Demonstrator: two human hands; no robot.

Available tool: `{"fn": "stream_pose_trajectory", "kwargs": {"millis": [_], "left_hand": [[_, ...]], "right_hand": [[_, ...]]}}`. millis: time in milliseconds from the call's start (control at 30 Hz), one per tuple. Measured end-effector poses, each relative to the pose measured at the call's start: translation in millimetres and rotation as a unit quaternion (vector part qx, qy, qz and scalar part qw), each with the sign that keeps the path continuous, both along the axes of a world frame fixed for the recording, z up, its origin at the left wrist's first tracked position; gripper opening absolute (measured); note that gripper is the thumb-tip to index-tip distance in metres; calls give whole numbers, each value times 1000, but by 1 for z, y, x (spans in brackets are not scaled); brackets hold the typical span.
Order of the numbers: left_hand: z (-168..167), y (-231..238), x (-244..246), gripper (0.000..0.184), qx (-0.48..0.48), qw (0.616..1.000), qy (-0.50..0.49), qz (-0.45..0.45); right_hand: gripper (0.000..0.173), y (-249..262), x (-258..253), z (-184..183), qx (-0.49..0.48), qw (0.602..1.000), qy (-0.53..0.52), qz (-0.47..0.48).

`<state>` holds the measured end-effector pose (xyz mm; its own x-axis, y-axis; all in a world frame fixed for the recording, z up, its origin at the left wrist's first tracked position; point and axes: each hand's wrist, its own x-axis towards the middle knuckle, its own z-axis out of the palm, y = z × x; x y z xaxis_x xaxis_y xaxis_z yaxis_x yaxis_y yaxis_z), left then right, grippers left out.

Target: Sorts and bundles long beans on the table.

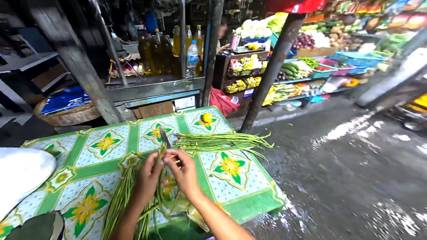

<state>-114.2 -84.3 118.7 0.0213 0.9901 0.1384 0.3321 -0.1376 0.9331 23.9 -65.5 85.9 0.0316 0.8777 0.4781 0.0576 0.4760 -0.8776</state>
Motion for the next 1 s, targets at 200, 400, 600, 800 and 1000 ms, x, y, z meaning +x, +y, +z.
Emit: {"fn": "stream_pose_trajectory", "kwargs": {"millis": [200,400,600,800,1000], "left_hand": [[-38,-22,15,47,-178,979,58,-84],[-61,-23,34,48,-229,968,-2,-101],[-59,-19,44,35,-284,935,-160,-141],[-67,-21,46,29,-331,913,-182,-154],[-68,-21,35,26,-397,880,-196,-171]], "right_hand": [[17,-19,17,-51,-81,994,-67,-8],[18,-33,45,-85,-92,984,-155,1],[16,-42,54,-90,-158,986,45,19],[13,-49,49,-107,-117,992,-5,-55],[14,-30,65,-119,52,955,-275,-94]]}}
